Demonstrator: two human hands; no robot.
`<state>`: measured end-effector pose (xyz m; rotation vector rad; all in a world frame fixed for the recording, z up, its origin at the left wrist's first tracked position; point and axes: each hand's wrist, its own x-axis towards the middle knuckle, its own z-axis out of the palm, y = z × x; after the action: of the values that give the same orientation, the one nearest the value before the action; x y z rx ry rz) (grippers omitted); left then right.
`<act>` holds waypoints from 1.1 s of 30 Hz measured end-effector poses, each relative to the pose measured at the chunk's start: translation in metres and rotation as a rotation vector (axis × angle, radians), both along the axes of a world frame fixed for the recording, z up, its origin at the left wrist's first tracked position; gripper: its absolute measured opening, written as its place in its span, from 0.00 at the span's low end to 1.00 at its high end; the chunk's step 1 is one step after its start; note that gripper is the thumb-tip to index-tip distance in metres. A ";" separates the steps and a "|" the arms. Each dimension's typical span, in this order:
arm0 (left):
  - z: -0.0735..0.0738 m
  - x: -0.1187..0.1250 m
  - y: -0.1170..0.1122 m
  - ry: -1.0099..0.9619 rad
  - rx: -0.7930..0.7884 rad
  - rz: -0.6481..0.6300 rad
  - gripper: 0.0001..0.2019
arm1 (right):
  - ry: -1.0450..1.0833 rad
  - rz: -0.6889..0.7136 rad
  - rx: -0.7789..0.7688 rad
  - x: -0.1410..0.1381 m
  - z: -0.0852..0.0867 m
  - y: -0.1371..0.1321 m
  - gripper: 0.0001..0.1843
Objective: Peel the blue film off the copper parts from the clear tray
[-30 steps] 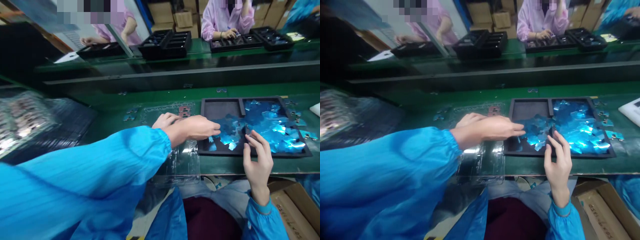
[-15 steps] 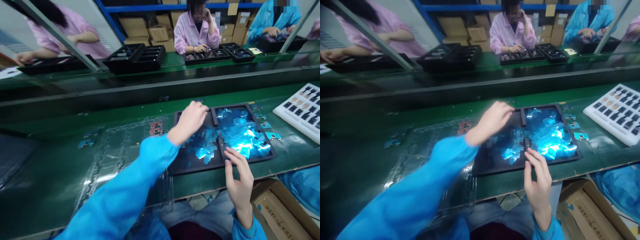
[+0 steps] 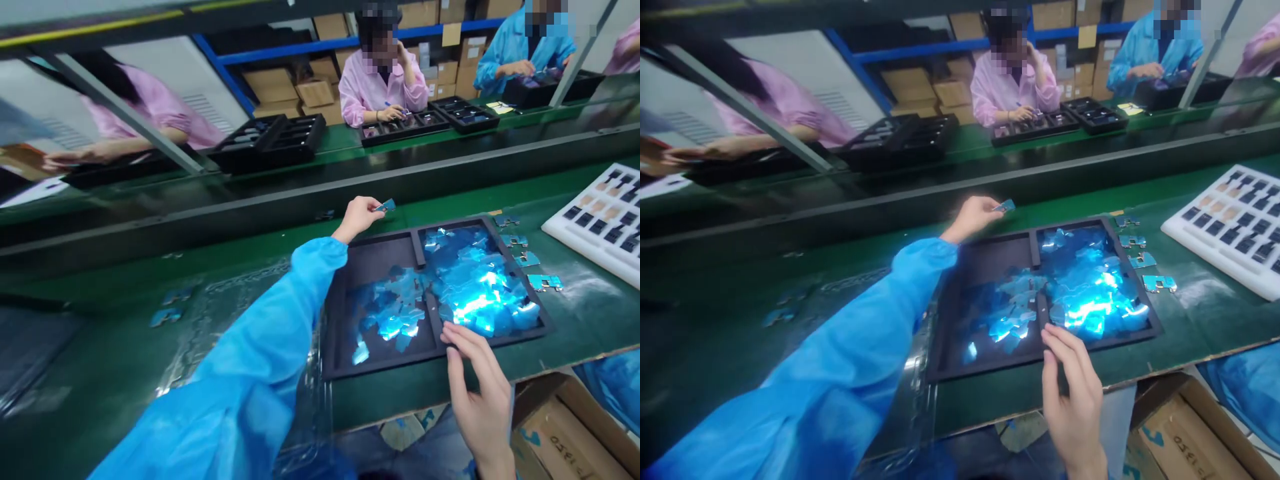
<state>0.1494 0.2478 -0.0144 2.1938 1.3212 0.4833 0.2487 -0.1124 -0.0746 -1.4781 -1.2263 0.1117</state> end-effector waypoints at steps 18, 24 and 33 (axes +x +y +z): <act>0.013 -0.135 -0.311 -0.698 -0.398 0.289 0.03 | 0.595 0.360 -0.153 -0.080 0.036 0.029 0.12; -0.008 -0.142 -0.322 -0.765 -0.397 0.323 0.01 | 0.513 0.325 -0.228 -0.086 0.027 0.021 0.10; -0.021 -0.160 -0.325 -0.806 -0.400 0.338 0.02 | 0.400 0.353 -0.284 -0.097 0.024 0.020 0.14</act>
<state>-0.0108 -0.0775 -0.0351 1.2306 1.1763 0.9992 0.1515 -0.0920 -0.0509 -1.3748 -1.1572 0.8086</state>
